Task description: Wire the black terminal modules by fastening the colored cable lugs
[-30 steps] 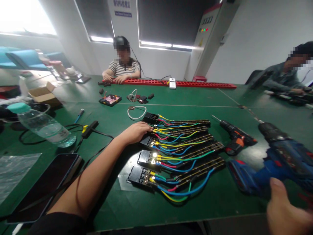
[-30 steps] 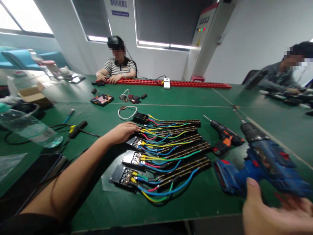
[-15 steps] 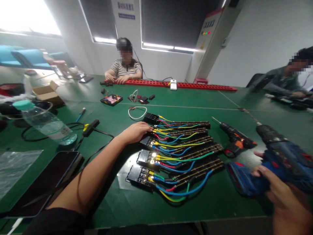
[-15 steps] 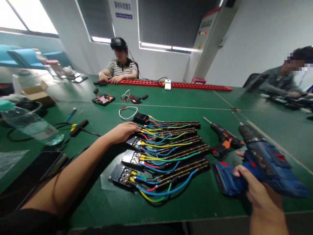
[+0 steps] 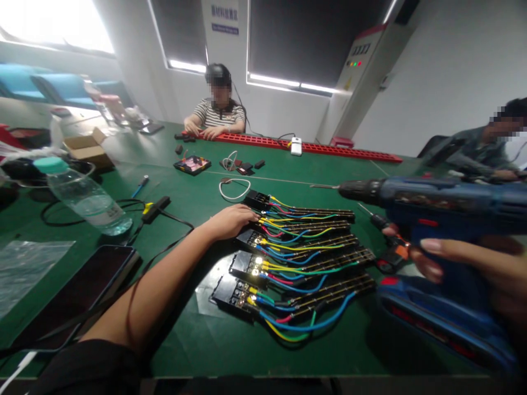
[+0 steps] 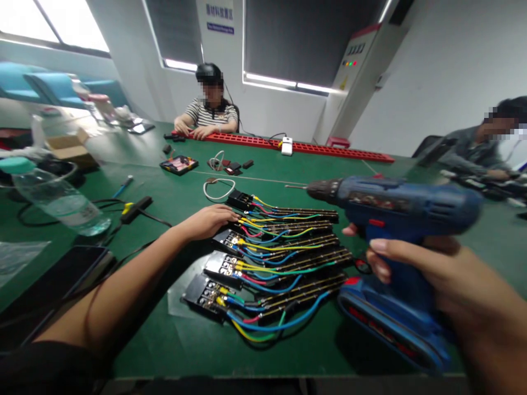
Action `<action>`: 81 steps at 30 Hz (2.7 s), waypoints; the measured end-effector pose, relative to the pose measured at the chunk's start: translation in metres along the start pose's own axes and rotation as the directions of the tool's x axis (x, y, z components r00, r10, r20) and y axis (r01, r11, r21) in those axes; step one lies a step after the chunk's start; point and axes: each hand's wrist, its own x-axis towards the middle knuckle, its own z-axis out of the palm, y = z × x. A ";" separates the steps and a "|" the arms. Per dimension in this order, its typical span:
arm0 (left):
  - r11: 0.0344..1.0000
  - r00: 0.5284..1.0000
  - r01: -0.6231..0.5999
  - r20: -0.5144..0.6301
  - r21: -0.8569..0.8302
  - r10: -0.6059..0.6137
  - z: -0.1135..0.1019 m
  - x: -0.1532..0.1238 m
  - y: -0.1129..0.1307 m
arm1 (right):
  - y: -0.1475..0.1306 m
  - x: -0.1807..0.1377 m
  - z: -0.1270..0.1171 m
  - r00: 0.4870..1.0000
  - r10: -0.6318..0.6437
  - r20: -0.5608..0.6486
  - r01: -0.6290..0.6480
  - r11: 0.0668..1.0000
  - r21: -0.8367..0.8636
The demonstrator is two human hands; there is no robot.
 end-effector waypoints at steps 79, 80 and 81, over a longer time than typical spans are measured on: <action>0.997 0.995 0.071 -0.075 -0.001 -0.071 0.005 -0.006 -0.001 | -0.129 0.103 0.117 0.675 0.166 0.719 0.018 0.970 -0.242; 0.998 0.995 0.066 -0.079 0.001 -0.066 0.005 -0.006 -0.001 | -0.129 0.105 0.117 0.696 0.153 0.701 0.031 0.970 -0.243; 0.998 0.995 0.062 -0.083 0.004 -0.061 0.005 -0.006 -0.002 | -0.129 0.106 0.117 0.707 0.141 0.693 0.051 0.967 -0.248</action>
